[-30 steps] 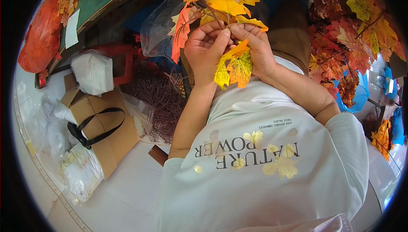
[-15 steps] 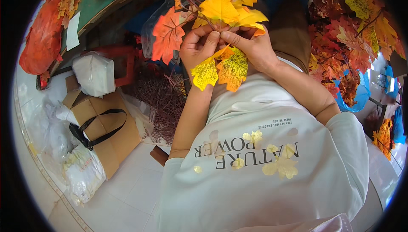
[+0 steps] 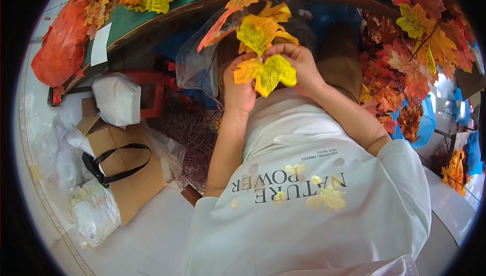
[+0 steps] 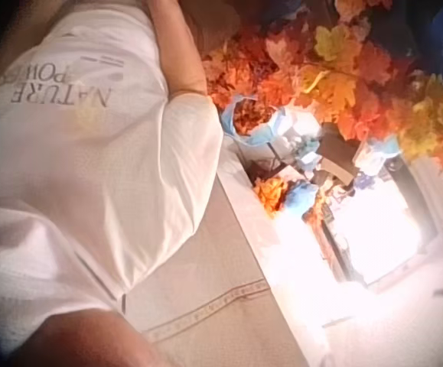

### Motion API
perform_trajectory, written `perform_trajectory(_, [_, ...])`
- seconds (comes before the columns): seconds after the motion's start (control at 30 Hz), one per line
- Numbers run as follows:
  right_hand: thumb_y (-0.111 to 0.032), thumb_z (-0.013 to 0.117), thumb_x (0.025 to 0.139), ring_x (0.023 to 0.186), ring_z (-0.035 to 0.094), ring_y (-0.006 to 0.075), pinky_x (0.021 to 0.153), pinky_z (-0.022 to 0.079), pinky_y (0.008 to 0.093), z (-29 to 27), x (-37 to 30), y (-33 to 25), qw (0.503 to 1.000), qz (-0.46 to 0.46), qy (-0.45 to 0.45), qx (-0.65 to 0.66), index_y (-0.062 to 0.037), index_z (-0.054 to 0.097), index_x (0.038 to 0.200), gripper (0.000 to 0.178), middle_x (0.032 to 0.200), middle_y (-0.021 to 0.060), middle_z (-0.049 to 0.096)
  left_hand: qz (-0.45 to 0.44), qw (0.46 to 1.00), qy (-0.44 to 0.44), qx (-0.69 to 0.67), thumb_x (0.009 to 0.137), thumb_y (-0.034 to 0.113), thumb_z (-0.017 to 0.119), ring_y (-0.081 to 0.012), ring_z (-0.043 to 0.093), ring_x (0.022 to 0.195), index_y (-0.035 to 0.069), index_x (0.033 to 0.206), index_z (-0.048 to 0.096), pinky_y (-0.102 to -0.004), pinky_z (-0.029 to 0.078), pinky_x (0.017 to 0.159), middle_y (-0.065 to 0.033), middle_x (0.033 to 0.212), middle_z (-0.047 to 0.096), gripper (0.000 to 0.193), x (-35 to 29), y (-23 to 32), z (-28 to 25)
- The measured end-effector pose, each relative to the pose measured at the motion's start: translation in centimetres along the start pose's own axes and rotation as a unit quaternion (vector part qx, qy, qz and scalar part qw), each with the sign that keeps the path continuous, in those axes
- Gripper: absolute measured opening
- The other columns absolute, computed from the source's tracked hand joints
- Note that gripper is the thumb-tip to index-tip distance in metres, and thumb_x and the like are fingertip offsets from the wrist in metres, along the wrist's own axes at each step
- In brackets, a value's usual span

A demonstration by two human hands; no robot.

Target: Assembling artificial maple leaf branches by attaching colored leaves to plastic stems.

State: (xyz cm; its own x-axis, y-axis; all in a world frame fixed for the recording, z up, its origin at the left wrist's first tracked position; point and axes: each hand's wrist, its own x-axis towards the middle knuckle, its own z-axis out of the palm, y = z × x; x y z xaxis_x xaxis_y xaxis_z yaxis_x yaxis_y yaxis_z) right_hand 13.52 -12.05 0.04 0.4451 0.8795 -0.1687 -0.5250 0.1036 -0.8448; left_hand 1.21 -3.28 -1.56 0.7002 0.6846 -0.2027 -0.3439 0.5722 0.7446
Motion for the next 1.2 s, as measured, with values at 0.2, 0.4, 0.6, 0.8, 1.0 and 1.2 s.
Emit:
perform_trajectory(0.2, [-0.002,0.064,0.081,0.080,0.058,0.0112,0.077,0.048,0.0246,0.4,-0.6,0.7,0.975,-0.169,-0.073,-0.124,0.0014,0.056,0.099,0.020,0.085,0.0037,0.060,0.123,0.989,0.059,0.061,0.082,0.001,0.063,-0.0129,0.061,0.083,-0.002,0.101,0.054,-0.0249,0.050,0.077,-0.0075,0.093,0.062,0.022,-0.6,-0.1,2.7])
perform_trajectory(0.4, [0.002,0.057,0.084,0.070,0.059,0.0104,0.058,0.051,0.0229,0.3,-0.6,-0.1,0.996,-0.025,0.018,-0.081,0.0024,0.055,0.102,0.018,0.083,0.0057,0.061,0.023,0.994,-0.063,-0.081,0.091,0.005,0.051,-0.0096,0.054,0.069,0.003,0.109,0.051,-0.0175,0.037,0.051,-0.0065,0.092,0.059,0.018,-0.8,-0.3,2.5])
perform_trajectory(0.6, [-0.005,0.057,0.088,0.063,0.056,0.0123,0.059,0.049,0.0227,0.4,0.5,-2.7,0.976,-0.164,0.137,0.042,-0.0013,0.056,0.096,0.009,0.079,0.0053,0.058,-0.025,0.990,-0.070,-0.122,0.085,-0.002,0.056,-0.0050,0.039,0.056,0.004,0.106,0.051,-0.0160,0.026,0.046,-0.0015,0.085,0.053,0.022,-1.5,0.4,2.1])
perform_trajectory(0.8, [-0.008,0.053,0.092,0.059,0.052,0.0091,0.053,0.043,0.0214,-2.5,1.4,-13.9,0.857,-0.469,0.211,0.010,-0.0005,0.058,0.087,0.010,0.071,0.0039,0.057,-0.026,0.991,-0.070,-0.114,0.085,0.000,0.057,-0.0063,0.041,0.058,0.004,0.105,0.053,-0.0181,0.030,0.048,-0.0009,0.086,0.052,0.021,-1.1,0.2,2.4])
perform_trajectory(1.0, [-0.012,0.060,0.087,0.062,0.053,0.0079,0.054,0.043,0.0231,2.3,5.4,-22.7,0.780,-0.525,0.227,-0.252,0.0016,0.061,0.083,0.014,0.069,0.0026,0.059,-0.004,0.993,-0.102,0.061,0.085,-0.001,0.058,-0.0054,0.047,0.073,0.000,0.119,0.053,-0.0171,0.037,0.059,0.0003,0.093,0.052,0.035,-1.5,0.1,2.1])
perform_trajectory(1.2, [-0.019,0.064,0.085,0.053,0.051,0.0176,0.050,0.041,0.0323,4.8,14.5,-34.5,0.625,-0.370,0.246,-0.641,0.0006,0.057,0.080,0.021,0.064,0.0081,0.057,0.001,0.971,-0.142,0.194,0.083,-0.004,0.059,-0.0062,0.049,0.079,-0.001,0.116,0.057,-0.0185,0.041,0.069,0.0003,0.099,0.051,0.033,-1.6,-0.1,2.7])
